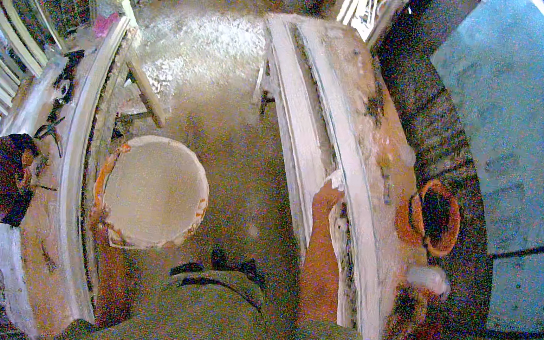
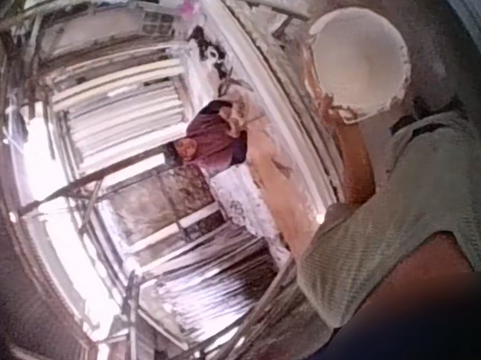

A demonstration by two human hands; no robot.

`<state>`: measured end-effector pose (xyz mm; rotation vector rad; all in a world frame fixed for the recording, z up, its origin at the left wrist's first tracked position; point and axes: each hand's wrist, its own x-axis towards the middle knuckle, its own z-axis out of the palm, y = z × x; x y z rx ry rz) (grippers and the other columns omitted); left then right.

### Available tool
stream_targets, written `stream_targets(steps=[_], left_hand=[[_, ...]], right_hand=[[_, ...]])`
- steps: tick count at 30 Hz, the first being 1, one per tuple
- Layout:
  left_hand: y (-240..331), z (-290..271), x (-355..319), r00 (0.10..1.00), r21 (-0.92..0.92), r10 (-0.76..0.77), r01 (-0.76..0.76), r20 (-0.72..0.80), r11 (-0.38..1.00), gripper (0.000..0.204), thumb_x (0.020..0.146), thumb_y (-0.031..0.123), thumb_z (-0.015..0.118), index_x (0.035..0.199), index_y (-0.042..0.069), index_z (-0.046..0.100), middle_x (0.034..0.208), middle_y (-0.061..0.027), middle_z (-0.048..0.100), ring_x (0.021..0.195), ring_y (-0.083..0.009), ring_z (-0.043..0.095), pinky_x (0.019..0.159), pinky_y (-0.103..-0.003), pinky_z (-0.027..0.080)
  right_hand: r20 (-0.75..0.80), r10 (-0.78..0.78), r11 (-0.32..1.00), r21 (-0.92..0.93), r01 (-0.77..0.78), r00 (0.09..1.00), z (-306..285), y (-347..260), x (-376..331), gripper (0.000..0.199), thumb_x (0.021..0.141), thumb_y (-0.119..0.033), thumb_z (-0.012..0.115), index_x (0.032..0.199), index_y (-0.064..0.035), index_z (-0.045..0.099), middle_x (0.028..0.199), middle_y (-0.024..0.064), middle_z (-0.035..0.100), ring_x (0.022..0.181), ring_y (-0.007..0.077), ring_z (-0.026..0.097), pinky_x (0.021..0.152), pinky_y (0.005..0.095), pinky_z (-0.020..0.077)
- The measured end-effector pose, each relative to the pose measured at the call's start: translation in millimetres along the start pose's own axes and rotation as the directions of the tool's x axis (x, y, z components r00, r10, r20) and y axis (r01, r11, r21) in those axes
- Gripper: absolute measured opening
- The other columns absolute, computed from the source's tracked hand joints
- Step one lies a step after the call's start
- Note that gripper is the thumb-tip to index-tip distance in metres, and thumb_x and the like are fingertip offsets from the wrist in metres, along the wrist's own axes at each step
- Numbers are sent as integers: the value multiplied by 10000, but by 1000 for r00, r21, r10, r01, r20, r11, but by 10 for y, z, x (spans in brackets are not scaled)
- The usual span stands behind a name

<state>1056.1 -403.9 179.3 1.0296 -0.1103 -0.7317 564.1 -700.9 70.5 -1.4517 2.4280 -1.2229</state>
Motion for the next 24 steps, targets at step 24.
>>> stream_targets(steps=[24], left_hand=[[-622, 3736, 1516, 956, 20, -73, 70, 286, 997, 316, 641, 211, 552, 925, 73, 573, 924, -78, 571, 883, -231, 550, 816, -359, 460]], right_hand=[[130, 4, 869, 491, -68, 992, 1113, -204, 1968, 284, 850, -16, 506, 1124, -1, 580, 1065, 167, 606, 979, 256, 565, 821, 358, 452]])
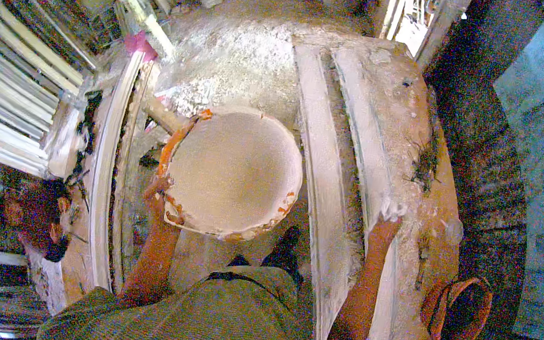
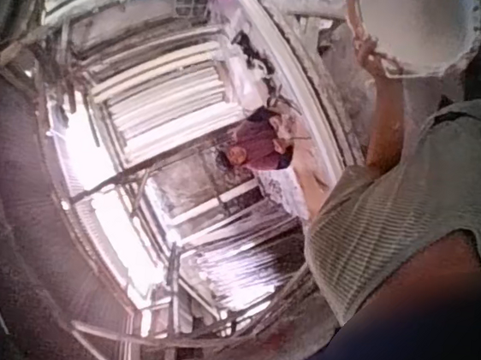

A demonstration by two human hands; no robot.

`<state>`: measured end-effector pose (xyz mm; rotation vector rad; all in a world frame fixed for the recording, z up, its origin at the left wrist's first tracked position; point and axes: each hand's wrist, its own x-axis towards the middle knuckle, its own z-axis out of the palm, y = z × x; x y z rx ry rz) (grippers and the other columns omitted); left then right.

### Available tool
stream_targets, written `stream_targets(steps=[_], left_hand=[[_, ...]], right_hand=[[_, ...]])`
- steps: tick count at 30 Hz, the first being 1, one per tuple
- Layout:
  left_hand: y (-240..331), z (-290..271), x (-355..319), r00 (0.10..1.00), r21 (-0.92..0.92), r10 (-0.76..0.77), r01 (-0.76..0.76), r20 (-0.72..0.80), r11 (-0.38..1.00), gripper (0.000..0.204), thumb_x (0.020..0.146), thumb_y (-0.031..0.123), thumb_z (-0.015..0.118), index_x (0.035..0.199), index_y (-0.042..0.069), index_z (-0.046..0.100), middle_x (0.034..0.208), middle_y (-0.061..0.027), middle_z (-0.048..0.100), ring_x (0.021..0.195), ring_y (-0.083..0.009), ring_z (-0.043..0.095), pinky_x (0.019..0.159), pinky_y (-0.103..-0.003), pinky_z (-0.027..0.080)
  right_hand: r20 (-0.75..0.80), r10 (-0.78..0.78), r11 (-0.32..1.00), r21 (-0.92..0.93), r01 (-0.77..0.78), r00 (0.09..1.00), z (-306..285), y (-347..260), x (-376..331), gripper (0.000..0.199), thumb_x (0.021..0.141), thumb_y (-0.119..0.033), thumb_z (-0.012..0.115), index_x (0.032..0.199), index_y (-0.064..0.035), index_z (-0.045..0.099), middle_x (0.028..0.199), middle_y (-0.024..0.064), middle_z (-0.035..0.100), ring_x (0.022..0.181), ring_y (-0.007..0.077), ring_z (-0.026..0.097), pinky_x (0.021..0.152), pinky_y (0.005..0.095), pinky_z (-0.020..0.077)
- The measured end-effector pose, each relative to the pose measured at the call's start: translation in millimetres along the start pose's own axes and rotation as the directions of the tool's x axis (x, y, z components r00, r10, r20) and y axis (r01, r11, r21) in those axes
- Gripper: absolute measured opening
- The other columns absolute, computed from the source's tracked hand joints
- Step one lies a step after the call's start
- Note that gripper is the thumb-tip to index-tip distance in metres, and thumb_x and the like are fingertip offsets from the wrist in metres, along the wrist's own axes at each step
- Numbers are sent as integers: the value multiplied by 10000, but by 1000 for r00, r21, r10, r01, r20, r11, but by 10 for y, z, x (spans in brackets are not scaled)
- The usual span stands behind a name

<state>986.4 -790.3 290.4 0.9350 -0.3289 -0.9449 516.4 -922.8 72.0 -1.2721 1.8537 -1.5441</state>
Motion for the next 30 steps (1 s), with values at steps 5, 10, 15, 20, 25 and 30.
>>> stream_targets(steps=[5, 10, 15, 20, 25, 30], left_hand=[[-225, 632, 462, 985, -129, -175, 173, 2, 976, 415, 574, 176, 540, 962, 30, 568, 929, -90, 575, 901, -252, 550, 838, -366, 461], [-654, 885, 813, 997, 97, -23, 17, 69, 995, 255, 591, 156, 587, 821, 59, 534, 840, -78, 544, 845, -206, 538, 806, -347, 458], [-916, 1147, 975, 823, 292, 359, -509, 440, 809, 151, 727, 112, 618, 873, 111, 579, 958, -132, 556, 925, -262, 544, 829, -425, 438], [-980, 1397, 1183, 829, 231, 356, -483, 431, 845, 141, 702, 63, 588, 841, 83, 594, 988, -142, 552, 944, -269, 547, 840, -425, 446], [-882, 1612, 1340, 718, 138, 431, -585, 546, 799, 180, 707, 132, 517, 866, 79, 584, 976, -144, 546, 946, -274, 555, 855, -437, 465], [-795, 1660, 1466, 879, 38, -79, 70, 471, 997, 309, 671, 163, 518, 956, 49, 544, 1012, -145, 554, 978, -259, 546, 876, -416, 464]], right_hand=[[80, -298, 864, -401, 305, 951, -149, -370, 570, 324, 835, -17, 520, 1157, -28, 549, 1113, 141, 575, 960, 243, 567, 817, 360, 464], [32, -188, 971, -141, 191, 982, -26, -548, 885, 261, 766, -47, 595, 1027, -56, 586, 1030, 153, 572, 1040, 288, 542, 903, 376, 441], [119, -175, 979, -87, 186, 977, 49, -1440, 786, 304, 819, -77, 490, 1100, 0, 575, 1088, 148, 575, 912, 249, 589, 820, 348, 466], [732, -298, 883, -32, 468, 613, 344, -2705, 431, 279, 861, -199, 544, 1068, -23, 606, 1150, 162, 569, 963, 267, 601, 852, 375, 478], [701, -582, 381, -213, 900, 412, 522, -3151, 514, 380, 897, -347, 499, 1109, -49, 602, 1173, 164, 570, 991, 304, 597, 870, 418, 472], [928, 129, 287, -372, 883, 349, 764, -3021, 288, 513, 902, -456, 427, 1189, -50, 557, 1216, 188, 552, 1120, 321, 535, 960, 428, 414]])
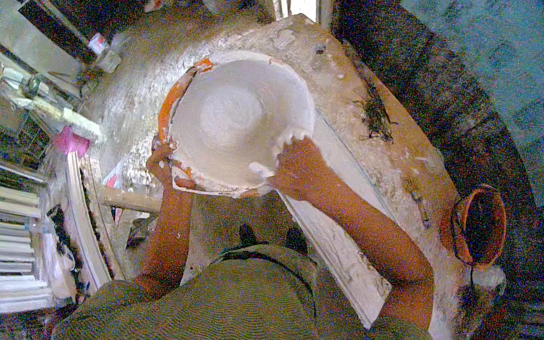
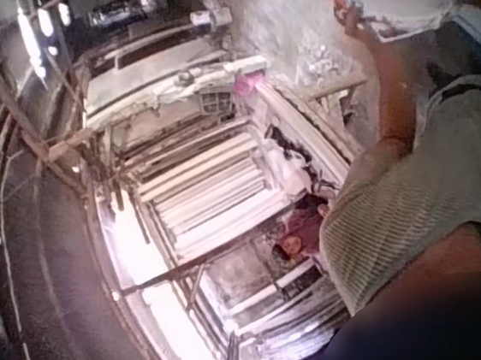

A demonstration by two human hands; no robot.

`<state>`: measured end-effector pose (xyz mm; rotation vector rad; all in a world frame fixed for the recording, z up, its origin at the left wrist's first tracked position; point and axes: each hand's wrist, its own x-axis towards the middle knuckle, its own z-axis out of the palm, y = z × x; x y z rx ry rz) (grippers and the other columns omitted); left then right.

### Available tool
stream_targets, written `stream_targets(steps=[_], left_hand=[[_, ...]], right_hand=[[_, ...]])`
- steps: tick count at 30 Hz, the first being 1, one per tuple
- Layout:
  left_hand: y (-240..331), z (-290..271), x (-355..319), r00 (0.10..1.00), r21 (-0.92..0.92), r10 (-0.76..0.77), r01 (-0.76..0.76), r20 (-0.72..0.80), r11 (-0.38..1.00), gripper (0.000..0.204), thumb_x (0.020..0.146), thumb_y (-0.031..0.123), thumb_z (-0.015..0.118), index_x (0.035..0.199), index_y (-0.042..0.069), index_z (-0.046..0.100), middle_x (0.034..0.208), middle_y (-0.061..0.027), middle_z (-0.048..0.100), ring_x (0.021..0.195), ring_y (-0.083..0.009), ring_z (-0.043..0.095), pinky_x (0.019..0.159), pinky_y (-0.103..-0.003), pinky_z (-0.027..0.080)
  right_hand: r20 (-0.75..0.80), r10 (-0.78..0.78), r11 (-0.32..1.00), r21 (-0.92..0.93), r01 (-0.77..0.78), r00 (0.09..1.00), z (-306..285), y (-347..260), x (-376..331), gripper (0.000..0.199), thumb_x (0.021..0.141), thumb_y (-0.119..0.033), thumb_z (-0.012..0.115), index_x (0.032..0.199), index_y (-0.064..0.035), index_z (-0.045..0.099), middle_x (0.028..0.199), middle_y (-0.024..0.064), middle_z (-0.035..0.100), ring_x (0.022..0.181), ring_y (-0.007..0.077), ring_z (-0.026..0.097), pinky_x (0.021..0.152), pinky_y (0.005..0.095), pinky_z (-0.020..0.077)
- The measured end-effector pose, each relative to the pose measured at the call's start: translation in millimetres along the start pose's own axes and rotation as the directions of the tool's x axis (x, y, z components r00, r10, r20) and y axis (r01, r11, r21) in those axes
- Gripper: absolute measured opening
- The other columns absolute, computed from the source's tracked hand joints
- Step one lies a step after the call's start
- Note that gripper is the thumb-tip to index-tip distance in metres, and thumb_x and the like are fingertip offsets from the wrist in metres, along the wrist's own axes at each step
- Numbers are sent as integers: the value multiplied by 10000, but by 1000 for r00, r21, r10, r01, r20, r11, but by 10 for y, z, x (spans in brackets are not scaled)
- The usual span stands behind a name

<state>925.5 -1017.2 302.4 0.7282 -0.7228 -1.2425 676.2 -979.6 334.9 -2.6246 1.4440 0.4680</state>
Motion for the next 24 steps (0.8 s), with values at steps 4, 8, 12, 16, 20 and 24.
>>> stream_targets(steps=[4, 8, 12, 16, 20, 24], left_hand=[[-40, -226, 143, 978, -70, 186, -180, 90, 981, 240, 718, 137, 515, 943, 53, 530, 1070, -147, 544, 1012, -234, 530, 881, -396, 454], [-62, -590, 222, 996, -175, 86, -80, 24, 981, 292, 716, 185, 514, 981, 62, 507, 1055, -141, 540, 1004, -232, 528, 890, -389, 449], [-74, -856, 281, 999, -99, 7, -11, -47, 995, 372, 742, 355, 593, 967, 95, 450, 1050, -113, 485, 1026, -254, 486, 859, -430, 455], [33, -1030, 528, 501, 358, 790, -853, 354, 380, 392, 796, 426, 556, 989, 109, 430, 1006, -95, 467, 987, -241, 484, 864, -419, 438], [211, -1246, 562, 249, 501, 810, -863, 531, -62, 516, 837, 553, 549, 986, 84, 392, 983, -108, 430, 952, -258, 463, 834, -467, 411], [190, -1200, 443, 562, 306, 707, -827, 430, 471, 233, 805, 226, 600, 938, 96, 460, 1018, -117, 466, 979, -281, 484, 838, -480, 435]], right_hand=[[76, -127, 966, 235, 106, 989, -11, -447, 525, 667, 873, -582, 420, 1274, -56, 506, 1270, 183, 527, 1170, 298, 510, 979, 404, 399], [112, 251, 101, 985, -141, 962, -517, -552, 1008, 625, 933, -526, 330, 1254, -21, 512, 1198, 167, 573, 1109, 272, 540, 948, 384, 413], [109, 274, -610, 788, 85, 956, -765, -802, 1186, 521, 917, -424, 404, 1170, 4, 558, 1093, 178, 618, 952, 297, 602, 872, 405, 460], [-362, -230, 557, 712, 427, 903, -673, -1021, 1697, 478, 935, -379, 403, 1090, 31, 593, 940, 170, 658, 900, 271, 631, 793, 384, 496], [-236, 3, 154, 960, 233, 972, -599, -698, 2061, 395, 907, -315, 443, 1028, 19, 617, 947, 186, 655, 892, 271, 630, 794, 406, 491], [-163, 330, -304, 914, 268, 930, -819, -759, 2201, 315, 837, -199, 503, 1054, 14, 588, 1066, 191, 619, 942, 304, 613, 870, 421, 463]])
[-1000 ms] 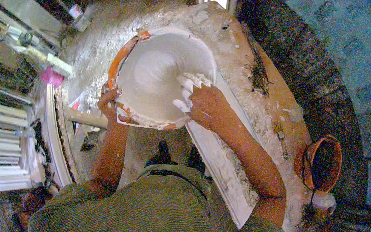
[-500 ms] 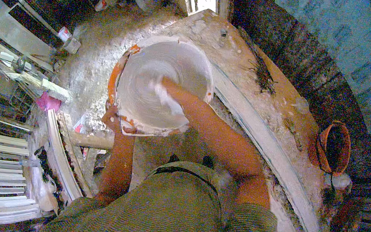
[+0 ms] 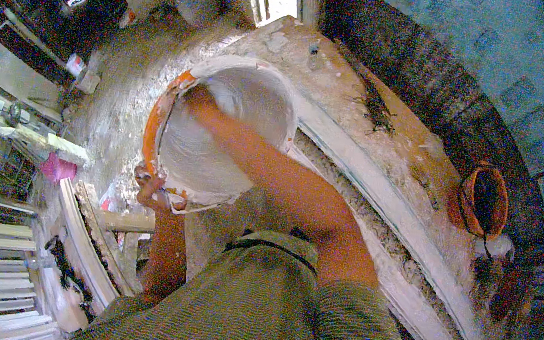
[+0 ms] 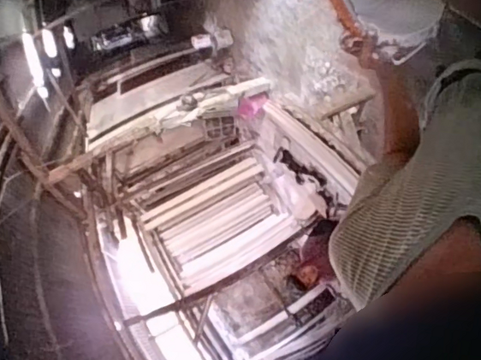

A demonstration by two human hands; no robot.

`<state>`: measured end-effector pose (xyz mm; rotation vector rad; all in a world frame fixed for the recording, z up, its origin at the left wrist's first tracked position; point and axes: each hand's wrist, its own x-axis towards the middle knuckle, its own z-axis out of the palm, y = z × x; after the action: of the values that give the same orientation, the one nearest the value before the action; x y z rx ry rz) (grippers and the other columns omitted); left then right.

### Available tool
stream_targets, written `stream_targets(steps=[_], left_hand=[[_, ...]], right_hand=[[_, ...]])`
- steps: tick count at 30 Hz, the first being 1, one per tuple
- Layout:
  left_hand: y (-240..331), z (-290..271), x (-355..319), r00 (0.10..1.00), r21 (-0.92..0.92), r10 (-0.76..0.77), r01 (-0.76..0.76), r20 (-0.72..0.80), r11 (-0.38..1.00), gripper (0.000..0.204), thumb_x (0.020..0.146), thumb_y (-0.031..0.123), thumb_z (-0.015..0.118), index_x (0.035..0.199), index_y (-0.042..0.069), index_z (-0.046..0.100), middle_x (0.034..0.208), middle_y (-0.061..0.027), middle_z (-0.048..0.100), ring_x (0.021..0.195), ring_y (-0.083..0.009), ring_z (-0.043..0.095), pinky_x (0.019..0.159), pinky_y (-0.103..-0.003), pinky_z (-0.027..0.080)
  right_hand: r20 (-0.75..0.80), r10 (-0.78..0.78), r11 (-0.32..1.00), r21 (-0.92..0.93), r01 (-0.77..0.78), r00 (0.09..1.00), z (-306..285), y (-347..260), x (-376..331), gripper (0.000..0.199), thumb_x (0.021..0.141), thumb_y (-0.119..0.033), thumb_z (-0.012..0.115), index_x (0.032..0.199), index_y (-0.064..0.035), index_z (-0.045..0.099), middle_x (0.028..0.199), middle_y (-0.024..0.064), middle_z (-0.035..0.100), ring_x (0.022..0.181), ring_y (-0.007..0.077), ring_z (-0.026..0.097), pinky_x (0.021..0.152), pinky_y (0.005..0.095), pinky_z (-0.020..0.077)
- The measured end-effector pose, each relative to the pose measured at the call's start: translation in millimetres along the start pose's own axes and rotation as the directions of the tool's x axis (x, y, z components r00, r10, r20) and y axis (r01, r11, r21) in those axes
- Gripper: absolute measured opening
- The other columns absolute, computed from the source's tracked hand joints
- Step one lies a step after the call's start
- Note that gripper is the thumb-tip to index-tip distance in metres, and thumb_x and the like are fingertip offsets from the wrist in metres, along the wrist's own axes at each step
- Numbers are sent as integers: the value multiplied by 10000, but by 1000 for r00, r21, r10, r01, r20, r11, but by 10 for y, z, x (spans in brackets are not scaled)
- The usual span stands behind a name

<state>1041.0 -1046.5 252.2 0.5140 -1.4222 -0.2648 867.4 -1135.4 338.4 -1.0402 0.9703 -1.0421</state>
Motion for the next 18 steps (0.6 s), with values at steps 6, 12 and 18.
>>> stream_targets(steps=[6, 12, 18], left_hand=[[89, 75, 195, 904, -185, -197, 135, -380, 974, 149, 693, 10, 650, 817, 34, 573, 913, -101, 533, 911, -275, 537, 849, -475, 439], [-106, 53, 75, 829, -393, -511, 402, -227, 827, 367, 641, 107, 673, 966, 48, 513, 880, -80, 605, 817, -240, 579, 768, -457, 524], [-144, 156, 62, 822, -551, -569, 473, -4, 687, 465, 542, -56, 712, 927, 57, 475, 984, -133, 575, 866, -248, 568, 810, -431, 481]], right_hand=[[699, -78, -200, -710, 675, 711, -197, 22, -380, 246, 764, -176, 537, 854, 40, 613, 898, 240, 621, 902, 363, 617, 823, 456, 491], [567, -344, -271, -823, 499, 749, -775, -235, -201, 255, 718, -202, 563, 848, 7, 631, 885, 196, 640, 810, 370, 638, 748, 436, 525], [531, 47, -228, -819, 526, 846, -709, -150, -419, 370, 743, -316, 619, 949, -9, 636, 1015, 207, 615, 939, 353, 613, 811, 461, 500]])
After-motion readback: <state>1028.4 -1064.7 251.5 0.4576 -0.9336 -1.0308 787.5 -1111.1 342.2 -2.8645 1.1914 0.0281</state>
